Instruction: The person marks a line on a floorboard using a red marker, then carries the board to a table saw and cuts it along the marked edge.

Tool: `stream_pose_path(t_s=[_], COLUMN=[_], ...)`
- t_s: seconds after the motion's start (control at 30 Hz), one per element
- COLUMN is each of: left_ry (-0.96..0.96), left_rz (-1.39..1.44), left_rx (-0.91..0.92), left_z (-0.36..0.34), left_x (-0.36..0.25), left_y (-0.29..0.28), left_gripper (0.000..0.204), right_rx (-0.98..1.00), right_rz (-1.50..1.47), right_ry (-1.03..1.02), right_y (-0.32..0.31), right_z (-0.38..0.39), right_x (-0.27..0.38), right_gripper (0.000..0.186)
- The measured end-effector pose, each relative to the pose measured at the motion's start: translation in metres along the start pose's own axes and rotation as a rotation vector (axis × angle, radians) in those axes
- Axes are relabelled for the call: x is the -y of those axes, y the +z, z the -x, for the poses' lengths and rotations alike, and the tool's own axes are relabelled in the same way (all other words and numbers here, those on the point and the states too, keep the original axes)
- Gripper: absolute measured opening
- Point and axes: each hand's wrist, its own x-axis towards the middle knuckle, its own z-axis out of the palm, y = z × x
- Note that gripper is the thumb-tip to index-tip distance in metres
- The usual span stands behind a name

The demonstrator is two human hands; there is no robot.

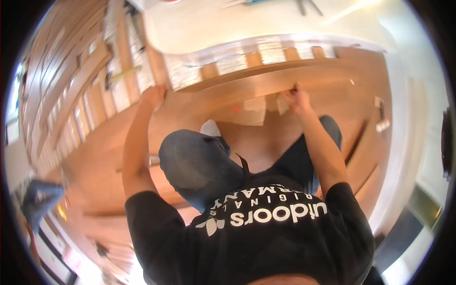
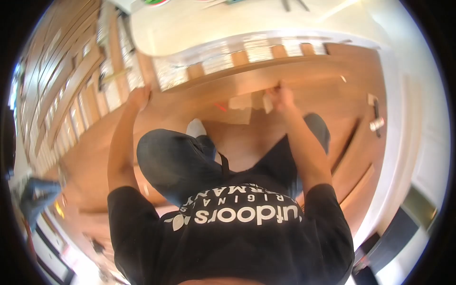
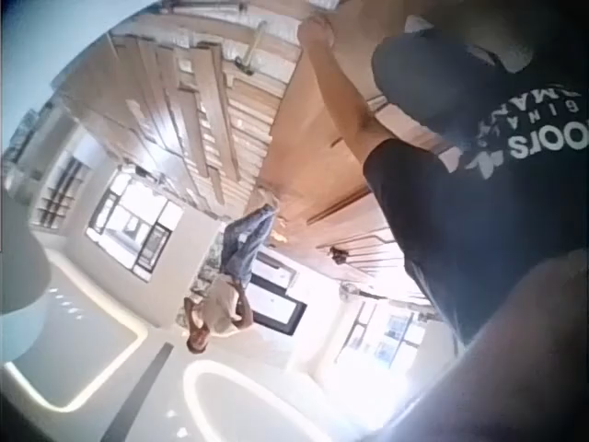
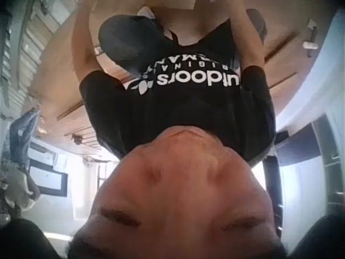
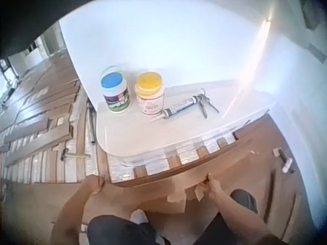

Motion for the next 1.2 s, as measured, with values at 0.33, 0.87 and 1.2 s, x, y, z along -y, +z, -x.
stream_pose_path(t_s=[0.33, 0.87, 1.2], left_ry=[0.210, 0.256, 0.293], left_rz=[0.063, -0.001, 0.142], left_rx=[-0.060, -0.071, -0.137], left_z=[-0.126, -0.229, -0.233], left_x=[0.037, 0.057, 0.029], left_y=[-0.002, 0.032, 0.025], left_gripper=[0.078, 0.062, 0.049], right_rx=[-0.168, -0.321, -0.341], right_rz=[0.212, 0.311, 0.671], right_ry=[0.081, 0.079, 0.005], right_y=[0.043, 0.101, 0.071], right_z=[-0.044, -0.126, -0.144], right_x=[0.005, 0.025, 0.026], right_gripper=[0.052, 0.045, 0.054])
